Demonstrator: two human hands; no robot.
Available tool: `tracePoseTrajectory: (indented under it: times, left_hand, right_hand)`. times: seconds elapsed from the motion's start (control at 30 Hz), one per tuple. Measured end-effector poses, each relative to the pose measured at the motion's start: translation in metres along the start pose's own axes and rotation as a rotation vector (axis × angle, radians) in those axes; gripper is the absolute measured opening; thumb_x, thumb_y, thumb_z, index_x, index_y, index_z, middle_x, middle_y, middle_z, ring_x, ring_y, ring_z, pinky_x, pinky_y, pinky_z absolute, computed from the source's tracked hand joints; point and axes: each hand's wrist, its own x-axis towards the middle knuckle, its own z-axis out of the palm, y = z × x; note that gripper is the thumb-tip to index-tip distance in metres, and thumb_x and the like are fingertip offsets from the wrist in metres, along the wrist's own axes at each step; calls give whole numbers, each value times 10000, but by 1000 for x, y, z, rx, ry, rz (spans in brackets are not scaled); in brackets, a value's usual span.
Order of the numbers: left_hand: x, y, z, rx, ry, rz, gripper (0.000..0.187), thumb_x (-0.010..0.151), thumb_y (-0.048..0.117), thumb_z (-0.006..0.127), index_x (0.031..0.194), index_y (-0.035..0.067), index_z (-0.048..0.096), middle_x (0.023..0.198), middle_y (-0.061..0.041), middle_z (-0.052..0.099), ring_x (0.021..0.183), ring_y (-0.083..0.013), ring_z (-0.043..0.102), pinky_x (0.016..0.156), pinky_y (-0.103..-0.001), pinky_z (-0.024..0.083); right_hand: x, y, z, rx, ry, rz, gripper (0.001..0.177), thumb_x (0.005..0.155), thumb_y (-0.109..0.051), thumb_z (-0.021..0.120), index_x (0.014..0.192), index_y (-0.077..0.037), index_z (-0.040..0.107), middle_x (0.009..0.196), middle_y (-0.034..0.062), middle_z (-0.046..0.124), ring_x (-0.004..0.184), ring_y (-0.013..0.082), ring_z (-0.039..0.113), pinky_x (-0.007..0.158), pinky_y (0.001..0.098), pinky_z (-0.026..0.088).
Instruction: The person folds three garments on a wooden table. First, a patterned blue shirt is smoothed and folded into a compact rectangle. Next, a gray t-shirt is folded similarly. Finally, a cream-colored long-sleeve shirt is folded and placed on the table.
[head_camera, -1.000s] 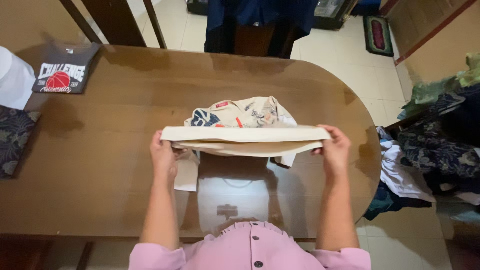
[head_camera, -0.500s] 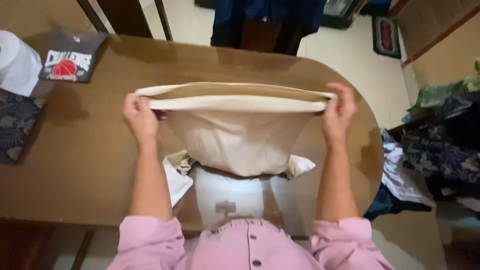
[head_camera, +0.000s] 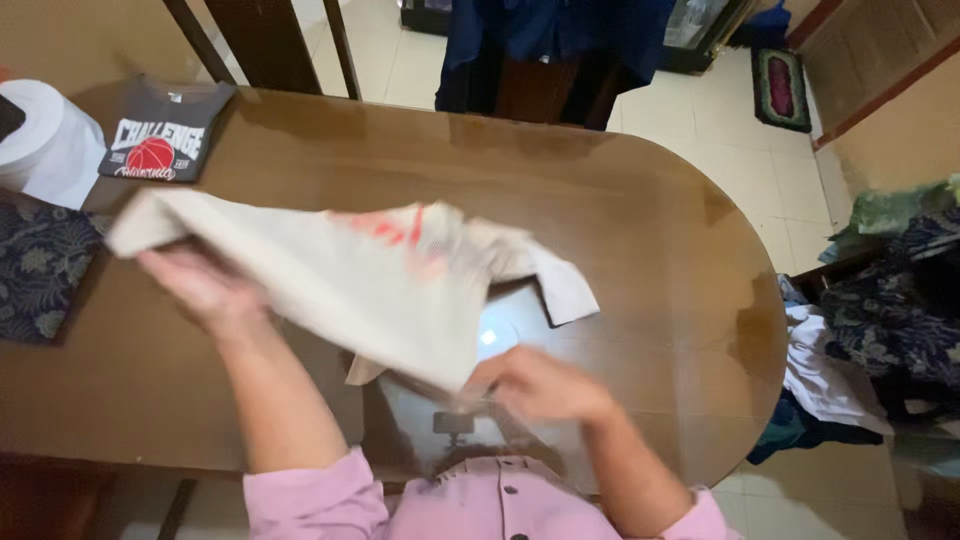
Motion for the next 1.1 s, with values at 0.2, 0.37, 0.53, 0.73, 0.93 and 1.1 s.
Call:
tracePoseTrajectory:
  times: [0.2,0.37,0.53,0.73,0.93,1.1]
  left_hand:
    - [125,-89,86,40,-193,118,562,1030,470,472,1404,63,573,1399,-110,625,1300,-264,605,1161,-404,463]
    - [84,-266,177,824,-317,29,306,1036,311,527,1144,40,618,1083,-93,688,997,-225,648,894,-381,538]
    - [-70,-363,175,1083,-784,-83,719,883,295,743,1487,38,450,1506,-249,416,1392,-399,372,1127,-452,309]
    - [-124,-320,42,1173,-584,85,481,907,170,730,1365,82,612,1360,-180,642,1296,-355,574,1134,-431,439]
    - [-112,-201,-81,1932,-36,203,529,809,125,730,1323,72,614,1314,-205,575,1253,-419,505,1016,-587,353]
    - [-120,-158,-127,1814,65,-320,500,870,242,794,1259,5,588,1275,-266,599,1206,-462,552,1027,-549,419]
  right_hand:
    - [13,40,30,831,54,-74,289,882,-22,549,1082,87,729,905,140,721,834,218,673,806,359,554]
    - [-26,122,35,1026,621,50,235,855,-25,558,1005,76,707,814,144,717,734,233,672,702,369,544]
    - [-92,222,63,1253,1065,394,326,896,-70,479,1159,7,656,918,111,734,791,205,663,745,390,573]
    - [-119,297,85,905,1180,1006,339,969,-271,500,1157,-31,648,931,108,724,833,221,690,751,395,567]
    - [-87,317,90,-67,985,1051,469,844,-400,784,1071,9,746,900,199,753,811,260,732,732,398,553]
    - [-87,319,67,470,1105,1041,482,890,-154,772,1273,50,563,1066,252,733,892,316,732,719,377,610]
